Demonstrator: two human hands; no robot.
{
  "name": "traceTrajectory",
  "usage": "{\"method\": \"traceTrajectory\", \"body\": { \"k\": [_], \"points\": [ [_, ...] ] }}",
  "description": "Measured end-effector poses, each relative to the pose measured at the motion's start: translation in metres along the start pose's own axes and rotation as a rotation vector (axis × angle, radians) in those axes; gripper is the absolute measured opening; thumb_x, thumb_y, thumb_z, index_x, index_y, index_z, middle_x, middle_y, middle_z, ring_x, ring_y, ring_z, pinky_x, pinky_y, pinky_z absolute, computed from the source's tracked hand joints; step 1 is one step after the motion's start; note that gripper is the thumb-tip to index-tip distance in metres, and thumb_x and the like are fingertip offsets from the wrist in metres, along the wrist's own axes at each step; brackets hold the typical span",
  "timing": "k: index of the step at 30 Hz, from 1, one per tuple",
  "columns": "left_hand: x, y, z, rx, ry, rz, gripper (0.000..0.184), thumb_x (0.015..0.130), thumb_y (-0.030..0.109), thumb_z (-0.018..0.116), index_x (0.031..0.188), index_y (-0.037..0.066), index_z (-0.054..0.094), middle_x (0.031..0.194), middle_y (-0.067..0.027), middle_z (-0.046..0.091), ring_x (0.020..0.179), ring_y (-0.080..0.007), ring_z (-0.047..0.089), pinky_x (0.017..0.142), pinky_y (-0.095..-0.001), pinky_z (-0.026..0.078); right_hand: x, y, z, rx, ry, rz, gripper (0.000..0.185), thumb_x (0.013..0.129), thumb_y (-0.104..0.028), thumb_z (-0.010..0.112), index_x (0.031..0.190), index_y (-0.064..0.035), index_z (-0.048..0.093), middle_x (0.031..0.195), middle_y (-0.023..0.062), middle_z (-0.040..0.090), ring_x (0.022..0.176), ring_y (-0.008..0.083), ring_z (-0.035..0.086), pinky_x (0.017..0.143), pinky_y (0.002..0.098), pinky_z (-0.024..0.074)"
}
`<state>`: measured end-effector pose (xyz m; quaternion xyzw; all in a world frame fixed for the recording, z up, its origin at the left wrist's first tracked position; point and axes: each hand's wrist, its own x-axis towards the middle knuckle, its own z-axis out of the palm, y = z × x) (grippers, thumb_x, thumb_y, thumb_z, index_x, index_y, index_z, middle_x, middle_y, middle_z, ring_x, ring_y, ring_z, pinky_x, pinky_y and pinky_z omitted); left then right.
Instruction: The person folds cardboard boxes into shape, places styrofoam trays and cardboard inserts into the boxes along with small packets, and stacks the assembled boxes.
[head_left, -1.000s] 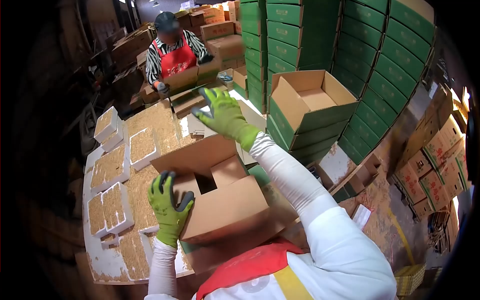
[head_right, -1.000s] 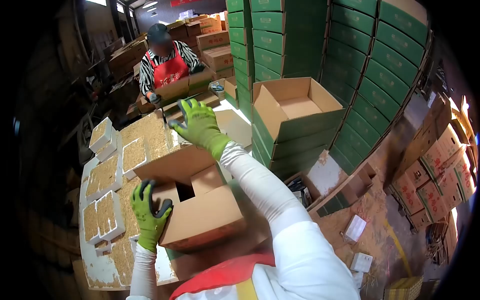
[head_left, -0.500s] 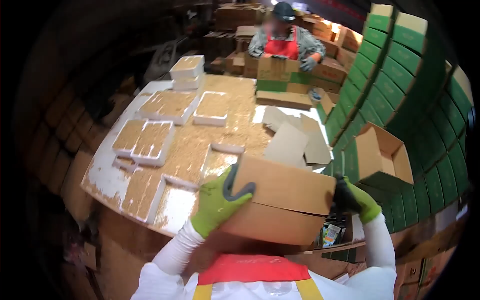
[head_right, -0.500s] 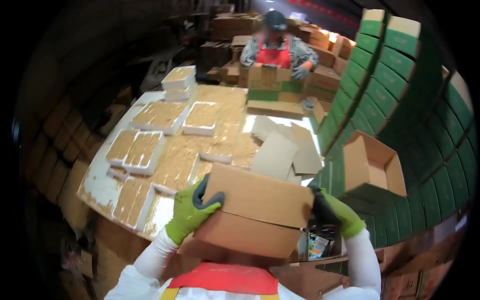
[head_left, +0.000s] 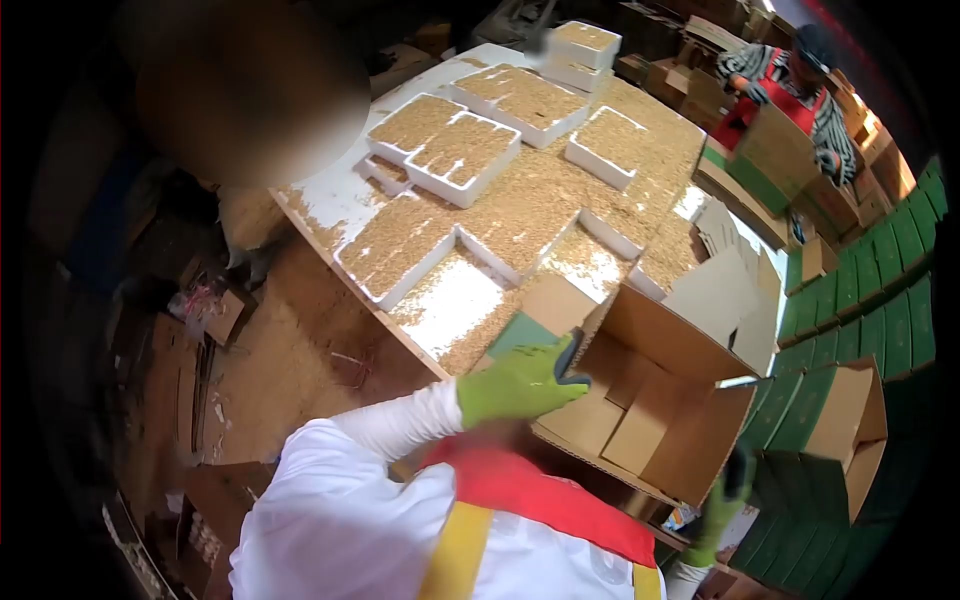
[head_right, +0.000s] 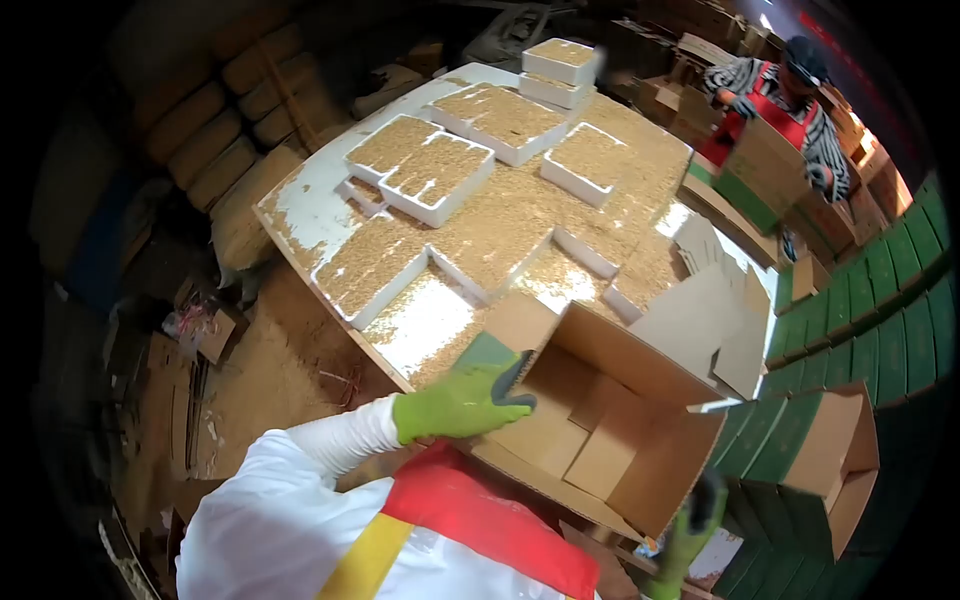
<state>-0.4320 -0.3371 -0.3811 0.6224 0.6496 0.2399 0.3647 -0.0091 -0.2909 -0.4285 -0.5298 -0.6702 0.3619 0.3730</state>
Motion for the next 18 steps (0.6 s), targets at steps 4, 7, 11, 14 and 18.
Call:
{"method": "traceTrajectory", "body": {
  "k": [4,7,11,14,18],
  "points": [
    [-0.006,-0.017,-0.008,-0.027,0.097,0.198,0.074,0.096,0.050,0.052,0.147,-0.001,0.035,0.133,-0.0311,0.051,0.119,-0.0430,0.055,0.102,-0.0430,0.044,0.071,-0.077,0.034,-0.166,0.072,-0.235,0.078,0.088,-0.041,0.068,0.148,-0.0025,0.035,0.154,0.0172,0.032,0.142,0.0327,0.031,0.115,0.0481,0.0252],
    [0.014,-0.090,-0.011,-0.134,0.422,0.230,0.064,0.098,0.044,0.053,0.147,0.006,0.037,0.147,-0.0285,0.038,0.135,-0.0385,0.040,0.111,-0.0424,0.035,0.084,-0.098,0.073,-0.733,-0.081,-0.415,0.069,0.083,-0.028,0.072,0.141,-0.0045,0.044,0.157,0.0191,0.026,0.144,0.0414,0.024,0.116,0.0496,0.0232],
    [-0.011,-0.258,-0.059,0.013,1.158,-1.002,0.104,0.087,0.073,0.047,0.152,-0.003,0.019,0.155,-0.0303,0.020,0.144,-0.0459,0.019,0.116,-0.0533,0.020,0.091,-0.094,0.067,-0.513,-0.076,-0.309,0.070,0.083,-0.026,0.070,0.142,-0.0037,0.041,0.156,0.0181,0.029,0.142,0.0385,0.029,0.114,0.0483,0.0271],
    [-0.021,-0.347,-0.076,-0.339,1.059,-1.354,0.112,0.083,0.082,0.037,0.153,-0.002,0.014,0.157,-0.0316,0.014,0.144,-0.0509,0.013,0.115,-0.0585,0.013,0.093,-0.094,0.068,-0.540,-0.069,-0.306,0.065,0.084,-0.026,0.069,0.139,-0.0018,0.044,0.155,0.0182,0.031,0.140,0.0381,0.033,0.114,0.0477,0.0270],
    [-0.011,-0.333,-0.078,-0.389,1.207,-1.104,0.110,0.084,0.078,0.044,0.153,-0.001,0.014,0.155,-0.0349,0.012,0.144,-0.0502,0.014,0.116,-0.0546,0.016,0.094,-0.103,0.071,-0.557,-0.038,-0.279,0.063,0.085,-0.026,0.068,0.137,-0.0001,0.046,0.152,0.0189,0.035,0.138,0.0378,0.035,0.113,0.0471,0.0271]
  ]
}}
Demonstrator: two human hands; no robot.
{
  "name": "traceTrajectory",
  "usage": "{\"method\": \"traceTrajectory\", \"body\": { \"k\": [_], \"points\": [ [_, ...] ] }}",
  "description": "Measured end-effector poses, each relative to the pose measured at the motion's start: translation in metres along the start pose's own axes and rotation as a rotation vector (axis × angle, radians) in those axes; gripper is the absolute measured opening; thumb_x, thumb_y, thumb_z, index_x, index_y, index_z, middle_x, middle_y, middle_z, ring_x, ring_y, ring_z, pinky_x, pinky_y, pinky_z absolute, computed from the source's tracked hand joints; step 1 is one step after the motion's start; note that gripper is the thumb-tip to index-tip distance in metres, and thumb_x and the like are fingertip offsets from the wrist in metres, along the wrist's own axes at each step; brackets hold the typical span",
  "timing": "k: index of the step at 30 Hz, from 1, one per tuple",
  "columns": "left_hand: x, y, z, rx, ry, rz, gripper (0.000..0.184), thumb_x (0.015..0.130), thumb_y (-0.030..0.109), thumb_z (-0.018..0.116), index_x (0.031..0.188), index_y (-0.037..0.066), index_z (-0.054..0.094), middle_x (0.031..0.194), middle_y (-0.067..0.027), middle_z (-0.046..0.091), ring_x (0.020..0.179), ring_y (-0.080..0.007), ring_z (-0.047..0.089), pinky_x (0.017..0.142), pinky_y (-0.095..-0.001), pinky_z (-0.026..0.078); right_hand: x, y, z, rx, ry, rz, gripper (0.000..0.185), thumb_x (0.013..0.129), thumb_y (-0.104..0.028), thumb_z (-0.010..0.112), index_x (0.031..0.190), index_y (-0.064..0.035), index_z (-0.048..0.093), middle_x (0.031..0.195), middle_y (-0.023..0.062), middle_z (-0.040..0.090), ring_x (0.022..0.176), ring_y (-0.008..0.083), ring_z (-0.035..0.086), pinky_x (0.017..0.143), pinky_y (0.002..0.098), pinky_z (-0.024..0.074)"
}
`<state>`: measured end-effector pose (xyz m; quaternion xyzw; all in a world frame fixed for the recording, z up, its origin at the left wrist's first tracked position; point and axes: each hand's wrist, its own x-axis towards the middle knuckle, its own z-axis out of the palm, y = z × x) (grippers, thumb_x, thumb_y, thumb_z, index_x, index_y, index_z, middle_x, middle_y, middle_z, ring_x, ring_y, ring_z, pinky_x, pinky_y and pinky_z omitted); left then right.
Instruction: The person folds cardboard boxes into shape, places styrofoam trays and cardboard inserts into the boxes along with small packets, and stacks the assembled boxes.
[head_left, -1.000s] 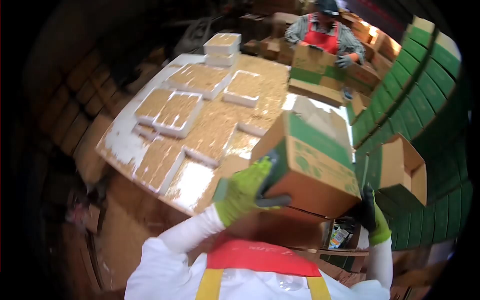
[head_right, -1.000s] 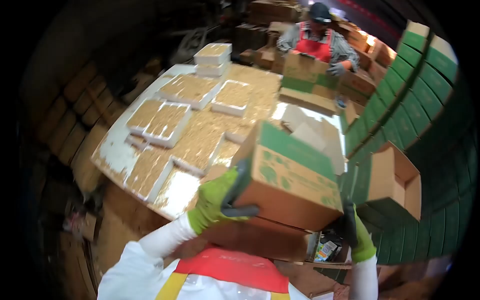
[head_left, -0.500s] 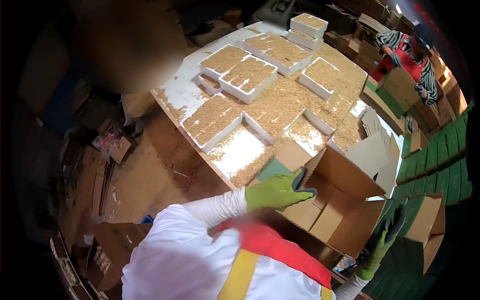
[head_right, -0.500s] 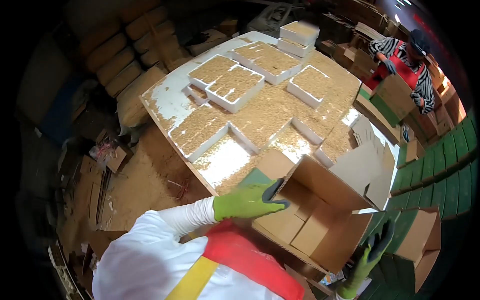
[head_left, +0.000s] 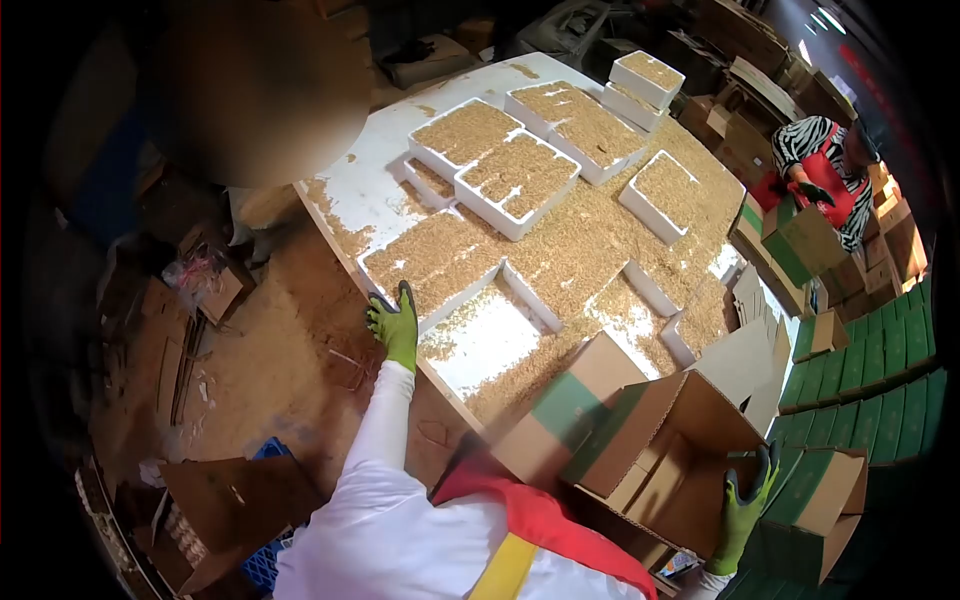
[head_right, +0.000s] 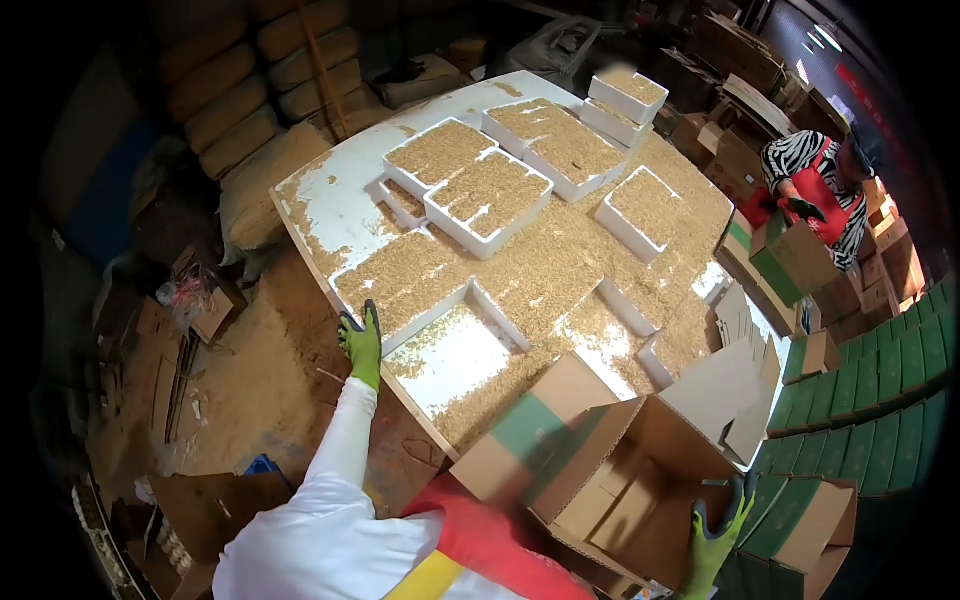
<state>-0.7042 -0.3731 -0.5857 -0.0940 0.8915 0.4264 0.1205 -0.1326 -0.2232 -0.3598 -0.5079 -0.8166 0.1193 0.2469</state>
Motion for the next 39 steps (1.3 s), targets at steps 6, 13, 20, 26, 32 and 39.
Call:
{"method": "traceTrajectory", "body": {
  "k": [6,13,20,26,32,39],
  "points": [
    [0.030,-0.005,0.002,-1.121,-0.246,-0.004,0.053,0.084,0.021,0.076,0.124,-0.006,0.056,0.117,-0.0158,0.063,0.096,-0.0271,0.063,0.085,-0.0410,0.053,-0.003,-0.001,0.001,-0.052,0.082,-0.029,0.062,0.080,-0.017,0.074,0.135,-0.0021,0.050,0.145,0.0194,0.043,0.134,0.0390,0.039,0.112,0.0454,0.0308],
    [-0.037,0.044,-0.061,-1.163,-0.804,0.200,0.057,0.098,0.037,0.056,0.138,-0.001,0.046,0.136,-0.0159,0.054,0.119,-0.0305,0.057,0.102,-0.0442,0.048,0.002,-0.019,-0.012,-0.095,0.280,-0.204,0.050,0.077,-0.014,0.074,0.124,-0.0068,0.059,0.120,0.0138,0.060,0.111,0.0366,0.055,0.095,0.0456,0.0442],
    [-0.200,0.173,-0.106,-0.947,-1.353,0.301,0.056,0.101,0.037,0.049,0.142,0.000,0.041,0.133,-0.0169,0.056,0.117,-0.0245,0.060,0.099,-0.0372,0.050,0.004,-0.020,-0.006,0.388,0.135,-0.153,0.046,0.087,-0.014,0.067,0.130,-0.0035,0.056,0.113,0.0150,0.064,0.100,0.0274,0.063,0.086,0.0363,0.0512],
    [-0.290,0.180,-0.060,-0.598,-1.564,1.034,0.042,0.103,0.017,0.043,0.139,-0.004,0.046,0.142,-0.0110,0.052,0.131,-0.0193,0.050,0.113,-0.0326,0.036,-0.008,0.002,-0.043,1.115,0.077,0.100,0.059,0.099,-0.031,0.053,0.144,0.0040,0.038,0.141,0.0132,0.048,0.126,0.0191,0.047,0.106,0.0312,0.0364],
    [-0.294,0.173,-0.046,-0.092,-1.016,1.763,0.043,0.093,0.030,0.059,0.123,-0.001,0.060,0.129,-0.0221,0.058,0.114,-0.0383,0.056,0.101,-0.0446,0.043,-0.073,-0.041,-0.074,1.093,0.232,0.549,0.064,0.092,-0.012,0.060,0.148,0.0013,0.032,0.139,0.0087,0.046,0.117,0.0159,0.050,0.101,0.0305,0.0407],
    [-0.334,0.132,-0.047,-0.342,-1.085,1.442,0.061,0.087,0.015,0.065,0.141,-0.002,0.042,0.151,-0.0240,0.036,0.134,-0.0390,0.040,0.107,-0.0423,0.037,-0.072,-0.071,-0.072,0.877,0.055,0.555,0.050,0.092,-0.006,0.061,0.140,-0.0035,0.043,0.123,0.0032,0.053,0.098,0.0082,0.053,0.085,0.0248,0.0463]
  ]
}}
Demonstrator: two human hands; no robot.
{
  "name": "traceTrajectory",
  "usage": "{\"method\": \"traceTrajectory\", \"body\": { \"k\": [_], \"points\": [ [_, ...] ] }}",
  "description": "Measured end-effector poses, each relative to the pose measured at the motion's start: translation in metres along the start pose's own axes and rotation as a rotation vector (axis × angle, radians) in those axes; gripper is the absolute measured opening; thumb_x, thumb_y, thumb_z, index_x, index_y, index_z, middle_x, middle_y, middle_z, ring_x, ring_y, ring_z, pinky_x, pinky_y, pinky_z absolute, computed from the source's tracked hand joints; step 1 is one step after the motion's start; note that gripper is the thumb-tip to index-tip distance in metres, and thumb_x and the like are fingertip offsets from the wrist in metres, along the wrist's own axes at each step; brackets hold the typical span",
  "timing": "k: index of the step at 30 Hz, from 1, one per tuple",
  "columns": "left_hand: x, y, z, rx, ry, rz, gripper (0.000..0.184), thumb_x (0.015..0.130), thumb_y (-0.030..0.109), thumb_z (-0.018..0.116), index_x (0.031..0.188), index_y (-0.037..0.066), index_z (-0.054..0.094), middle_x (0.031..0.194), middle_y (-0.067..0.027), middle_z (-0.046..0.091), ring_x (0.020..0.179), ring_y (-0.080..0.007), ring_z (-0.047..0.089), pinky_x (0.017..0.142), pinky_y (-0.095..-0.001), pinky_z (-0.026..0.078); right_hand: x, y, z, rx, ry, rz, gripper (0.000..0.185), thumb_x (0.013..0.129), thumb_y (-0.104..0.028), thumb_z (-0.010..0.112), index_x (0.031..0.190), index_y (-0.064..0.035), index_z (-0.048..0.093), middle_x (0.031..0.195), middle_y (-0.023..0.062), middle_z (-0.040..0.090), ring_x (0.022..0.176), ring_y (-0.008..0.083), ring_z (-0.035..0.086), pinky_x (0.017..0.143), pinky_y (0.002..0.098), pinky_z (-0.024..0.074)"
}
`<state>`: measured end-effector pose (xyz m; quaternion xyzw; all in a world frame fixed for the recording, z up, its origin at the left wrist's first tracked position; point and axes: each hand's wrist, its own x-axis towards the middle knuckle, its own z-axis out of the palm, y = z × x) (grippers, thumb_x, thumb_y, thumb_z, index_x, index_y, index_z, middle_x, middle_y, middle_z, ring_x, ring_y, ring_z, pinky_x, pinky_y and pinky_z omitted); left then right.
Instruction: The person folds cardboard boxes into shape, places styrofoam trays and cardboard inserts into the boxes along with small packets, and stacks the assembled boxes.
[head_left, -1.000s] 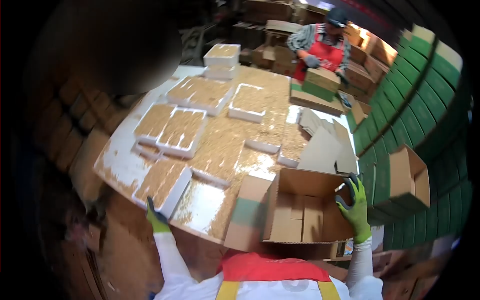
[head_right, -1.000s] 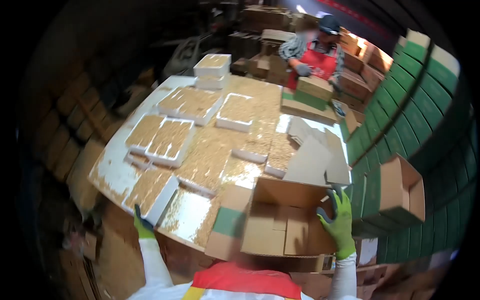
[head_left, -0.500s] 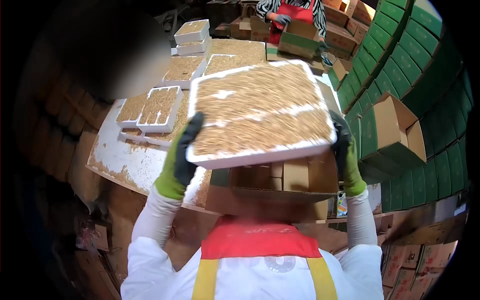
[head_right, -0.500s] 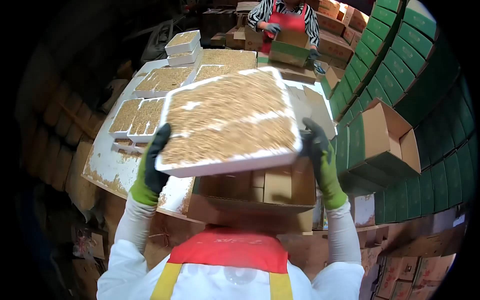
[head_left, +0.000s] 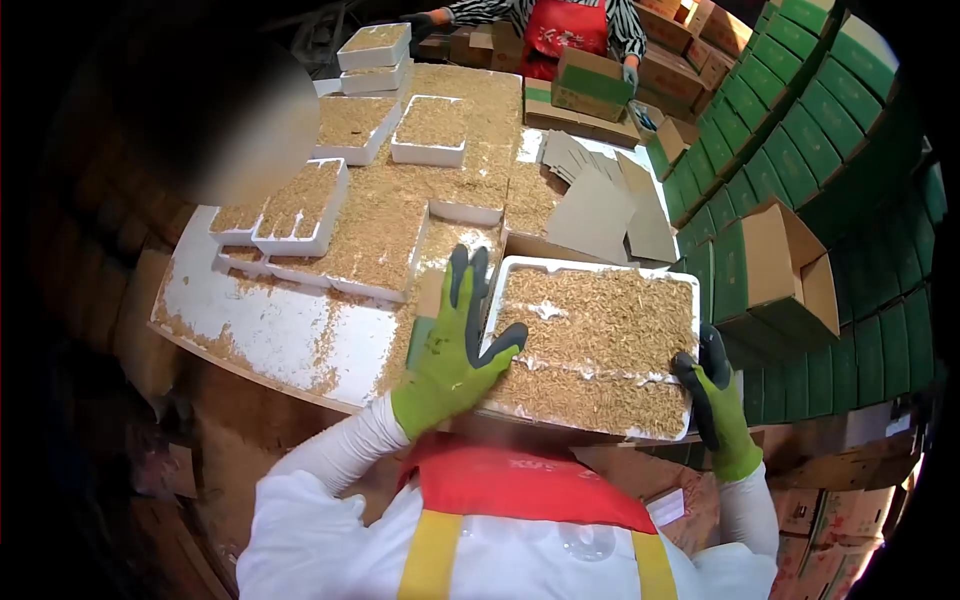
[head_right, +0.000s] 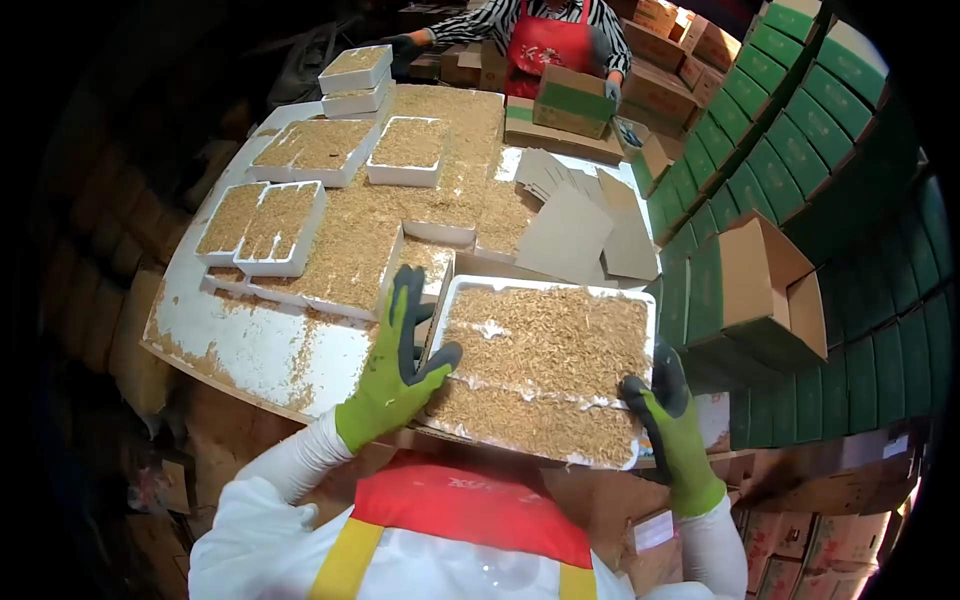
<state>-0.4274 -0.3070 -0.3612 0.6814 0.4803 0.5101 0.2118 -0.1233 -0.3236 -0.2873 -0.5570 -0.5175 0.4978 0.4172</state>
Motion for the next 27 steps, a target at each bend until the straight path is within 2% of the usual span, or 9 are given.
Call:
{"method": "traceTrajectory", "body": {
  "k": [1,6,10,14,17,18,19,22,27],
  "points": [
    [-0.002,0.003,0.003,-0.091,0.097,-0.039,0.063,0.088,0.012,0.063,0.144,-0.002,0.039,0.152,-0.0235,0.035,0.141,-0.0377,0.035,0.112,-0.0425,0.033,0.007,0.002,0.001,-0.076,-0.046,-0.001,0.048,0.095,-0.008,0.059,0.140,-0.0035,0.044,0.116,0.0011,0.056,0.095,0.0073,0.053,0.082,0.0242,0.0468],
    [-0.005,-0.017,-0.015,-0.061,-0.173,-0.225,0.067,0.090,0.009,0.063,0.149,0.000,0.033,0.149,-0.0174,0.042,0.134,-0.0253,0.045,0.107,-0.0341,0.039,0.065,0.040,-0.005,-1.263,-0.329,-0.033,0.040,0.088,-0.033,0.062,0.101,0.0044,0.060,0.085,0.0269,0.066,0.084,0.0416,0.065,0.078,0.0477,0.0503],
    [0.012,-0.043,-0.023,-0.487,-0.163,-0.403,0.057,0.097,0.018,0.059,0.148,0.004,0.037,0.135,-0.0122,0.054,0.120,-0.0185,0.055,0.093,-0.0329,0.049,0.070,0.057,0.024,-1.544,-0.215,-0.302,0.040,0.087,-0.041,0.062,0.088,-0.0016,0.064,0.078,0.0177,0.066,0.077,0.0345,0.066,0.071,0.0449,0.0514],
    [0.066,-0.102,-0.010,-0.562,-0.063,-0.561,0.047,0.096,0.021,0.061,0.138,0.003,0.048,0.121,-0.0100,0.062,0.102,-0.0156,0.062,0.080,-0.0269,0.051,0.066,0.044,0.043,-1.216,-0.219,-0.162,0.034,0.087,-0.039,0.064,0.096,-0.0068,0.057,0.086,0.0128,0.067,0.081,0.0317,0.067,0.070,0.0434,0.0508],
    [0.112,-0.200,0.056,-0.388,-0.155,-0.274,0.041,0.089,0.017,0.068,0.125,0.001,0.059,0.115,-0.0106,0.066,0.099,-0.0174,0.064,0.083,-0.0284,0.051,0.056,0.026,0.043,-0.944,-0.126,-0.257,0.034,0.085,-0.032,0.069,0.104,-0.0059,0.060,0.089,0.0101,0.066,0.081,0.0276,0.067,0.070,0.0398,0.0522],
    [0.132,-0.210,0.080,-0.303,-0.201,-0.245,0.040,0.085,0.018,0.071,0.120,0.001,0.063,0.112,-0.0136,0.068,0.097,-0.0207,0.066,0.084,-0.0310,0.052,0.050,0.007,0.046,-0.738,-0.082,-0.068,0.034,0.084,-0.022,0.071,0.111,-0.0030,0.062,0.093,0.0113,0.066,0.082,0.0243,0.068,0.071,0.0351,0.0530],
    [0.150,-0.214,0.103,-0.255,-0.315,-0.373,0.046,0.081,0.024,0.074,0.121,0.003,0.063,0.114,-0.0157,0.067,0.102,-0.0250,0.066,0.089,-0.0344,0.051,0.046,0.008,0.041,-0.681,0.000,-0.183,0.034,0.084,-0.017,0.070,0.113,-0.0012,0.062,0.094,0.0119,0.066,0.083,0.0233,0.068,0.073,0.0334,0.0528],
    [0.187,-0.242,0.181,0.379,-0.334,-0.071,0.090,0.069,0.046,0.080,0.139,0.000,0.045,0.128,-0.0196,0.056,0.116,-0.0343,0.057,0.097,-0.0414,0.046,0.019,0.022,0.022,-0.459,0.331,-0.310,0.033,0.083,-0.007,0.066,0.114,0.0041,0.062,0.098,0.0137,0.067,0.089,0.0225,0.068,0.078,0.0311,0.0520],
    [0.201,-0.246,0.237,0.470,-0.441,-0.272,0.111,0.061,0.050,0.083,0.144,-0.005,0.033,0.134,-0.0251,0.050,0.121,-0.0371,0.053,0.099,-0.0426,0.046,-0.022,0.069,-0.021,-0.264,0.738,-0.156,0.029,0.092,-0.004,0.061,0.120,0.0036,0.057,0.103,0.0096,0.065,0.089,0.0161,0.063,0.080,0.0300,0.0524]
  ]
}}
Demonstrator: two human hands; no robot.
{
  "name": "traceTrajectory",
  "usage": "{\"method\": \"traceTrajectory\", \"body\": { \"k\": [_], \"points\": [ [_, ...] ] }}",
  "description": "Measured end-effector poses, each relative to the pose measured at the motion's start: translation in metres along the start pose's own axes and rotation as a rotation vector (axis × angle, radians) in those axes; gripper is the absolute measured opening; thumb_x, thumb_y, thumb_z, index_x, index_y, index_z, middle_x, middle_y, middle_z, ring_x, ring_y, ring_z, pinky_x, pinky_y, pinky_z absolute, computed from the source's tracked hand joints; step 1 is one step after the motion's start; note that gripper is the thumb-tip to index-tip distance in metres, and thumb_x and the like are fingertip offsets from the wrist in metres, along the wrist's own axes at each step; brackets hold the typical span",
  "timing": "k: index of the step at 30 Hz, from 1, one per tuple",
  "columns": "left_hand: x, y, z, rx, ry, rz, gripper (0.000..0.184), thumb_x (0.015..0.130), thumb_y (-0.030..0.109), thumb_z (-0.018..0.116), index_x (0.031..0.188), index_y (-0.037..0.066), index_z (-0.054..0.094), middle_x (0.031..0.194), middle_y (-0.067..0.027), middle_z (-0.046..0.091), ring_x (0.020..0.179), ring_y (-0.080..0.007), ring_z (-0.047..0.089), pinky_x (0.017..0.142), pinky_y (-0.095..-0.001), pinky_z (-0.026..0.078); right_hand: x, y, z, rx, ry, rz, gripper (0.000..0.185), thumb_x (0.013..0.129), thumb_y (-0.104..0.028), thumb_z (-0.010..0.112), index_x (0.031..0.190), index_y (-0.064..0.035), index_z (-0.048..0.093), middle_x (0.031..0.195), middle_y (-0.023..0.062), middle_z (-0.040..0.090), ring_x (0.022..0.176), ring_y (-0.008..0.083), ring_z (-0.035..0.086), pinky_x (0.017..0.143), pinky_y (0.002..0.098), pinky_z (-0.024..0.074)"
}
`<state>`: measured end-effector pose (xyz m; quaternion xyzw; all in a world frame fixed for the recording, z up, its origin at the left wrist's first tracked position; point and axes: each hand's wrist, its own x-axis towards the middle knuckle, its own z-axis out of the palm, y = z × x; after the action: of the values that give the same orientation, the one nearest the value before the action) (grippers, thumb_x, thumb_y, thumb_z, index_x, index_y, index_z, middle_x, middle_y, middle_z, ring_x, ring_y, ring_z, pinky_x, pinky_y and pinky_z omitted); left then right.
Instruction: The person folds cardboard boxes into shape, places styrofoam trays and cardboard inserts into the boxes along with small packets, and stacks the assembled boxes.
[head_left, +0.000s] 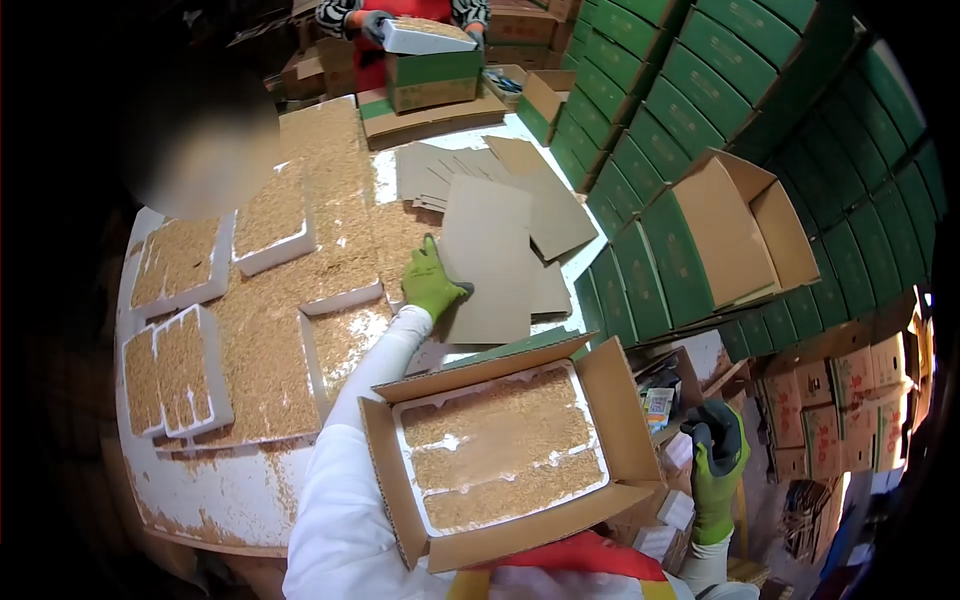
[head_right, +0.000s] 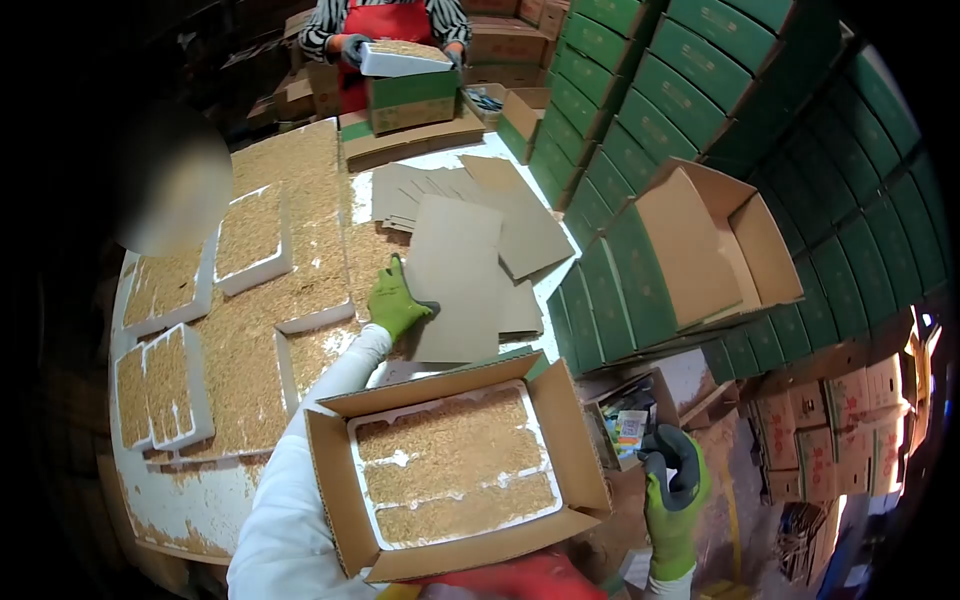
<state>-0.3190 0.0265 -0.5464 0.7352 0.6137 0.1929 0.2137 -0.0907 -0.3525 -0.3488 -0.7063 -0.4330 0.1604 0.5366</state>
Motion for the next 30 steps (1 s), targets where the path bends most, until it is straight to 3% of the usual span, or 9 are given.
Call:
{"method": "traceTrajectory", "body": {
  "k": [5,8,13,14,17,21,26,28,30],
  "points": [
    [0.023,-0.093,0.006,-0.257,-0.002,-0.040,0.104,0.060,0.037,0.086,0.139,-0.010,0.036,0.129,-0.0280,0.057,0.117,-0.0391,0.058,0.098,-0.0400,0.047,0.000,0.060,-0.053,-0.186,0.180,0.084,0.029,0.088,-0.005,0.068,0.114,0.0033,0.061,0.101,0.0076,0.065,0.090,0.0140,0.063,0.078,0.0272,0.0520],
    [0.007,-0.146,-0.024,-0.293,0.015,-0.125,0.089,0.064,0.027,0.085,0.134,-0.008,0.043,0.121,-0.0215,0.064,0.106,-0.0292,0.065,0.091,-0.0360,0.050,0.009,0.123,-0.079,-0.499,0.137,0.115,0.038,0.080,-0.010,0.072,0.116,-0.0005,0.062,0.106,0.0123,0.067,0.093,0.0231,0.067,0.080,0.0326,0.0526],
    [-0.040,-0.122,-0.079,-0.306,0.226,0.020,0.063,0.074,0.019,0.080,0.128,0.001,0.053,0.112,-0.0105,0.068,0.096,-0.0202,0.066,0.083,-0.0313,0.051,0.045,0.193,-0.049,-1.184,-0.190,0.007,0.059,0.069,-0.035,0.079,0.118,-0.0066,0.063,0.108,0.0155,0.066,0.098,0.0313,0.063,0.088,0.0423,0.0475],
    [-0.040,-0.119,-0.083,-0.285,0.275,0.097,0.059,0.076,0.018,0.079,0.127,0.002,0.054,0.110,-0.0088,0.068,0.094,-0.0191,0.065,0.083,-0.0307,0.051,0.058,0.164,-0.036,-1.283,-0.356,0.211,0.065,0.067,-0.040,0.079,0.122,-0.0099,0.063,0.117,0.0130,0.062,0.104,0.0312,0.060,0.091,0.0435,0.0449],
    [-0.065,-0.067,-0.117,-0.336,0.252,0.105,0.041,0.083,0.011,0.073,0.121,0.001,0.059,0.104,-0.0047,0.068,0.089,-0.0143,0.062,0.081,-0.0285,0.049,0.051,0.254,-0.035,-1.494,-0.201,-0.165,0.063,0.065,-0.039,0.079,0.118,-0.0102,0.064,0.125,0.0111,0.057,0.106,0.0330,0.058,0.091,0.0444,0.0444],
    [-0.071,-0.062,-0.147,-0.381,0.337,0.220,0.028,0.088,0.011,0.070,0.114,0.000,0.063,0.101,-0.0040,0.067,0.090,-0.0129,0.061,0.081,-0.0271,0.049,0.053,0.216,-0.062,-1.014,-0.100,0.006,0.040,0.070,-0.029,0.074,0.104,-0.0090,0.070,0.105,0.0127,0.067,0.100,0.0314,0.059,0.087,0.0438,0.0445],
    [-0.125,-0.008,-0.205,-0.504,0.419,0.232,0.026,0.091,0.005,0.067,0.116,-0.001,0.061,0.106,-0.0031,0.062,0.092,-0.0101,0.058,0.080,-0.0237,0.047,0.065,0.071,-0.034,-0.280,-0.061,-0.355,0.028,0.065,-0.003,0.070,0.093,-0.0037,0.068,0.095,0.0111,0.067,0.090,0.0330,0.061,0.082,0.0411,0.0487],
    [-0.159,0.034,-0.227,-0.374,0.425,0.528,0.035,0.086,0.000,0.069,0.119,-0.002,0.059,0.112,-0.0064,0.061,0.097,-0.0130,0.058,0.085,-0.0262,0.048,0.056,0.006,0.006,-0.236,-0.100,-0.672,0.034,0.062,-0.006,0.069,0.096,-0.0066,0.069,0.104,0.0104,0.067,0.098,0.0339,0.060,0.086,0.0442,0.0477],
    [-0.196,0.077,-0.238,-0.078,0.490,0.684,0.039,0.080,0.000,0.073,0.117,0.005,0.062,0.109,-0.0112,0.064,0.085,-0.0219,0.064,0.070,-0.0315,0.053,0.038,-0.024,0.040,-0.397,-0.413,-0.790,0.035,0.068,-0.020,0.073,0.101,-0.0091,0.068,0.117,0.0102,0.062,0.112,0.0339,0.054,0.099,0.0476,0.0394]
  ]
}}
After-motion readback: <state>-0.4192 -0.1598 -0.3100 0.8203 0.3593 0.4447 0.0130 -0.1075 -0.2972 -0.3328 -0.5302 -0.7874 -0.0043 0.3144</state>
